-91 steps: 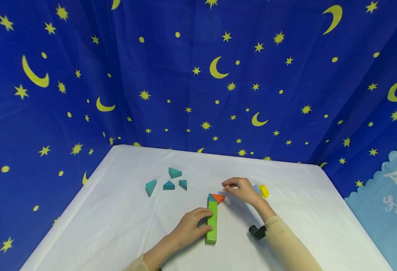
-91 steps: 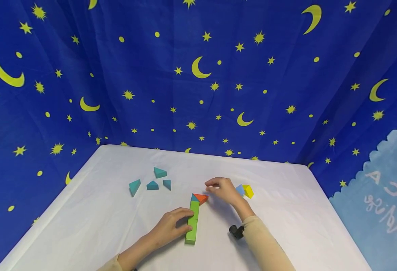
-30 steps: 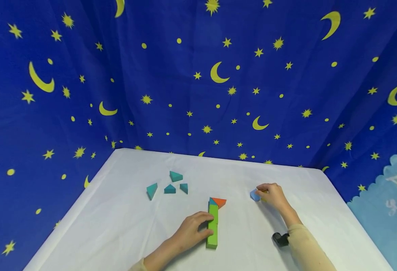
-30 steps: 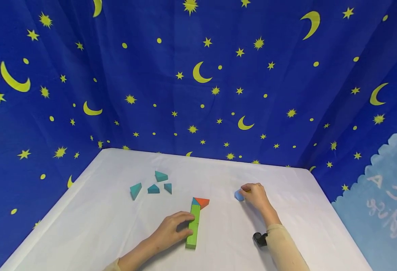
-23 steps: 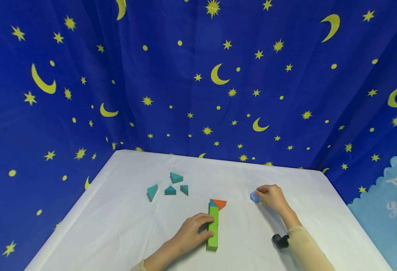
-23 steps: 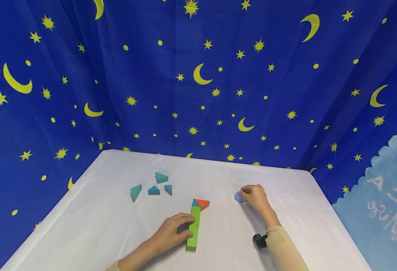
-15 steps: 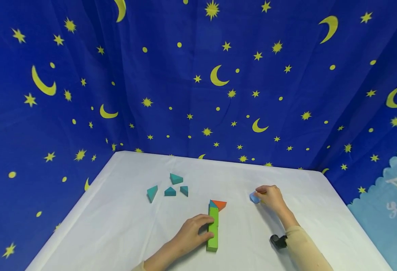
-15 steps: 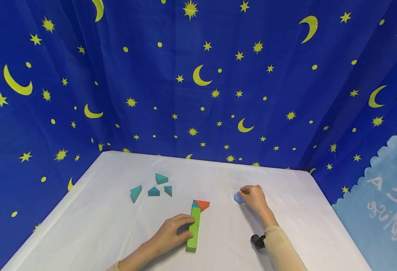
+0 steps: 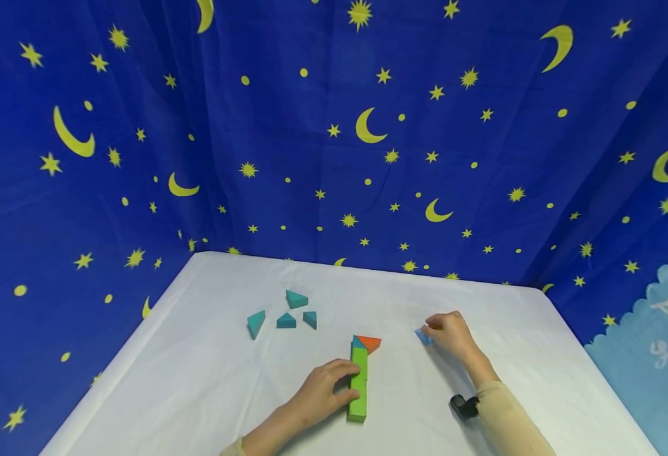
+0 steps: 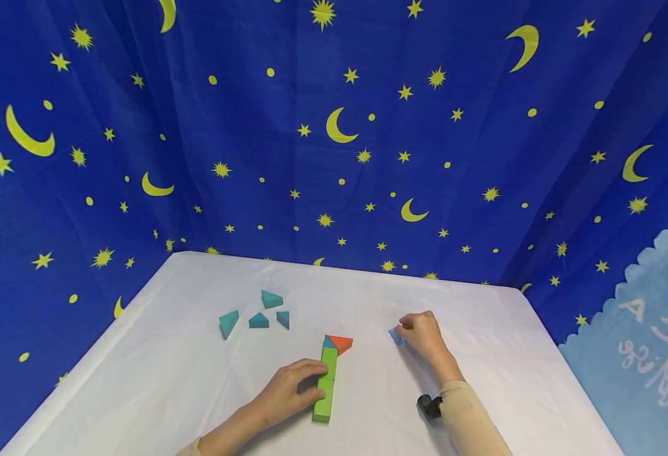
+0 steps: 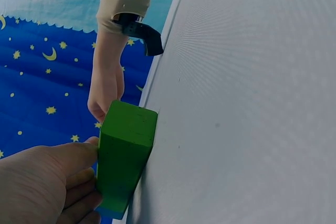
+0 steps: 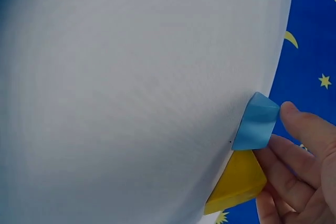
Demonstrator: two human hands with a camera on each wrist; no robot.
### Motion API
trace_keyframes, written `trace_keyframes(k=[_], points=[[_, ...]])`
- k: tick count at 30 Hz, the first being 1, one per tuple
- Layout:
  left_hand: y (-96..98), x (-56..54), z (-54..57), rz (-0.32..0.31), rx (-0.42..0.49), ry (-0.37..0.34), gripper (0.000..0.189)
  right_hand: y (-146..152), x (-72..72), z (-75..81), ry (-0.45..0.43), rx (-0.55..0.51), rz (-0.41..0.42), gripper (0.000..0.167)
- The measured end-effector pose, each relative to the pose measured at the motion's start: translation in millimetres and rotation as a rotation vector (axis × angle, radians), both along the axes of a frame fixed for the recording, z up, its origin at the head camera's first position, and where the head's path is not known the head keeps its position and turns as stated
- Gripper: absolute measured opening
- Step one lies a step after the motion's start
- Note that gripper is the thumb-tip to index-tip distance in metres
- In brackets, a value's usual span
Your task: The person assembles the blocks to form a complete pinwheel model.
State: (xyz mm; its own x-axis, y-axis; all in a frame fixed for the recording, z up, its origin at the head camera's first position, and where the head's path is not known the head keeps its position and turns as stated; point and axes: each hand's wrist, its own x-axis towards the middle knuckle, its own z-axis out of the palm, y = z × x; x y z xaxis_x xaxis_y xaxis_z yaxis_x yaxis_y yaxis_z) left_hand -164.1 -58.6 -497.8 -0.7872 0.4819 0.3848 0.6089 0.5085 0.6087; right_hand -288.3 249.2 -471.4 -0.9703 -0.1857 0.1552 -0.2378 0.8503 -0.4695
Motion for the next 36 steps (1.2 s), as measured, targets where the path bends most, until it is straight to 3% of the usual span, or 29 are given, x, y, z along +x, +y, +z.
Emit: trace_keyframes(k=[11, 21, 36], points=[[-0.1, 0.2, -1.2, -0.009, 0.001, -0.003, 0.039, -5, 7.8, -0.8, 0.118, -0.012, 0.083, 0.019], [-0.1, 0.1, -1.1, -0.007, 0.004, 0.013, 0.038, -16, 13.9, -0.3, 0.209, 0.078, 0.172, 0.016], [-0.5, 0.2, -0.6, -0.01, 0.01, 0.027, 0.037, -18, 18.7, -1.5, 0.329, 0.038, 0.265, 0.016]])
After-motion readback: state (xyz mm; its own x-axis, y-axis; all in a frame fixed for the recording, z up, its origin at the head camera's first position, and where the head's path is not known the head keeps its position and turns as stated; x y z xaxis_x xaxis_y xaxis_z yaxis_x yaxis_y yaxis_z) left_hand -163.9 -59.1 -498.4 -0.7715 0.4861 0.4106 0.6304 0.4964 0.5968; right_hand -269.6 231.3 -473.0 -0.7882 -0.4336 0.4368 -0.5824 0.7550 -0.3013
